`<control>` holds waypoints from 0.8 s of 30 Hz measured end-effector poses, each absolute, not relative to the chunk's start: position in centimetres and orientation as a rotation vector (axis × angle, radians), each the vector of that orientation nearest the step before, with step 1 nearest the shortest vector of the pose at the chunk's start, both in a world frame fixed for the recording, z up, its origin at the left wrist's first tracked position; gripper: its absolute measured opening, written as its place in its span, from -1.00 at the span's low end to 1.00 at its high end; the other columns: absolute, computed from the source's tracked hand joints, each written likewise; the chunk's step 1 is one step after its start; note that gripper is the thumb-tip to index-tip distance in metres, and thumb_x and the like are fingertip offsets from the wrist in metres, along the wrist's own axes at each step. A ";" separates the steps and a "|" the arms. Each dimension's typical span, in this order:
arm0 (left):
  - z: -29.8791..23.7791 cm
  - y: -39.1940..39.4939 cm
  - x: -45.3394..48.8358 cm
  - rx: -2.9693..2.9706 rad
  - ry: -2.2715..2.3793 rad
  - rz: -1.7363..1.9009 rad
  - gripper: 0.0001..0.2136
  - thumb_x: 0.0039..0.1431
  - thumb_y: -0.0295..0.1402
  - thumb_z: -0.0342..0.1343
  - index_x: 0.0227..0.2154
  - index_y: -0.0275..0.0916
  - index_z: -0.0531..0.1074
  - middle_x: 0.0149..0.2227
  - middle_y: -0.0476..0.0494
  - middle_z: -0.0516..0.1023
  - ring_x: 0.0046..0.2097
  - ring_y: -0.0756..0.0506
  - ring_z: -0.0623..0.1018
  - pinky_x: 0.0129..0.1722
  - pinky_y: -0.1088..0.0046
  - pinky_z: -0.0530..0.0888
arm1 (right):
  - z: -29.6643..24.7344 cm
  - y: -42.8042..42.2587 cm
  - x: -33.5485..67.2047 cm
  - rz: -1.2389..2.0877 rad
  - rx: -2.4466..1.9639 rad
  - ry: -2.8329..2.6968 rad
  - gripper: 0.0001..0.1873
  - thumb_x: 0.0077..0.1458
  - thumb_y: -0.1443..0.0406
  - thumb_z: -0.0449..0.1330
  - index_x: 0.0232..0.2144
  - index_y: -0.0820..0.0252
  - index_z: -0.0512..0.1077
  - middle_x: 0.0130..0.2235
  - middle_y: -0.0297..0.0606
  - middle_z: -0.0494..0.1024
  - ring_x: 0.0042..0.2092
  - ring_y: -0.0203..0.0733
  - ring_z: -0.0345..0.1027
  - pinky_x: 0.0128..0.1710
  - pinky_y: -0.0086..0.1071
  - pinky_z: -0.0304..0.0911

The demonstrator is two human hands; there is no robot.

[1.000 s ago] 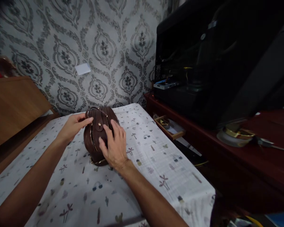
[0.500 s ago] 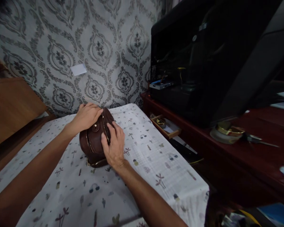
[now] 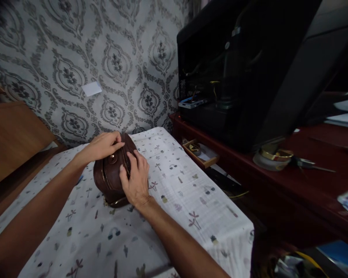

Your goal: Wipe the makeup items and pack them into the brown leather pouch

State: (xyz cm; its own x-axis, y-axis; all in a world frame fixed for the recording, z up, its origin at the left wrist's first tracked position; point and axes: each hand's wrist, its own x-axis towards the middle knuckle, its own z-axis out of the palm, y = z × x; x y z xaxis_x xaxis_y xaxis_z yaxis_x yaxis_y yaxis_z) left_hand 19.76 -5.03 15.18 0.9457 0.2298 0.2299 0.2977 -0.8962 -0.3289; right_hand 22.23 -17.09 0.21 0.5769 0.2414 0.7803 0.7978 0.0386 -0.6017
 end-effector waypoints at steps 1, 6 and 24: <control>15.2 -5.3 19.6 -2.743 -0.362 -0.260 -0.81 0.31 -0.24 0.01 -0.21 -0.20 0.46 -0.29 -0.17 0.63 -0.18 -0.23 0.60 -0.26 0.32 0.40 | 0.2 -17.1 22.2 -0.531 -1.516 -0.922 -0.56 0.32 0.21 0.00 0.19 0.18 0.27 0.18 0.01 0.34 0.21 0.03 0.21 0.21 0.06 0.19; 15.2 -7.2 18.7 -2.749 -0.256 -0.277 -0.89 0.26 -0.27 0.09 -0.31 -0.18 0.43 -0.33 -0.16 0.60 -0.21 -0.24 0.58 -0.24 0.29 0.37 | 0.4 -17.2 22.2 -0.517 -1.516 -0.929 -0.55 0.31 0.21 0.00 0.19 0.23 0.26 0.18 0.04 0.33 0.21 0.04 0.20 0.21 0.06 0.19; 16.2 -1.8 12.4 -3.437 -0.331 -0.460 -0.70 0.12 -0.06 0.08 -0.36 -0.18 0.55 -0.34 -0.09 0.60 -0.35 -0.11 0.48 -0.41 0.44 0.32 | 0.3 -17.2 22.0 -0.576 -1.596 -0.943 -0.43 0.23 0.08 0.11 0.20 0.22 0.24 0.24 0.08 0.27 0.26 0.14 0.15 0.21 0.10 0.17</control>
State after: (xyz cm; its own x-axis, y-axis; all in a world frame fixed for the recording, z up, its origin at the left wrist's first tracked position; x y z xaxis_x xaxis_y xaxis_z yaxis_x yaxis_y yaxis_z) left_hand 12.40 -1.83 16.24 0.9486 0.2264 0.2211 0.1378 -0.9245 0.3555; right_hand 22.04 -17.21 0.31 0.5585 0.2673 0.7852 0.8206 -0.0401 -0.5700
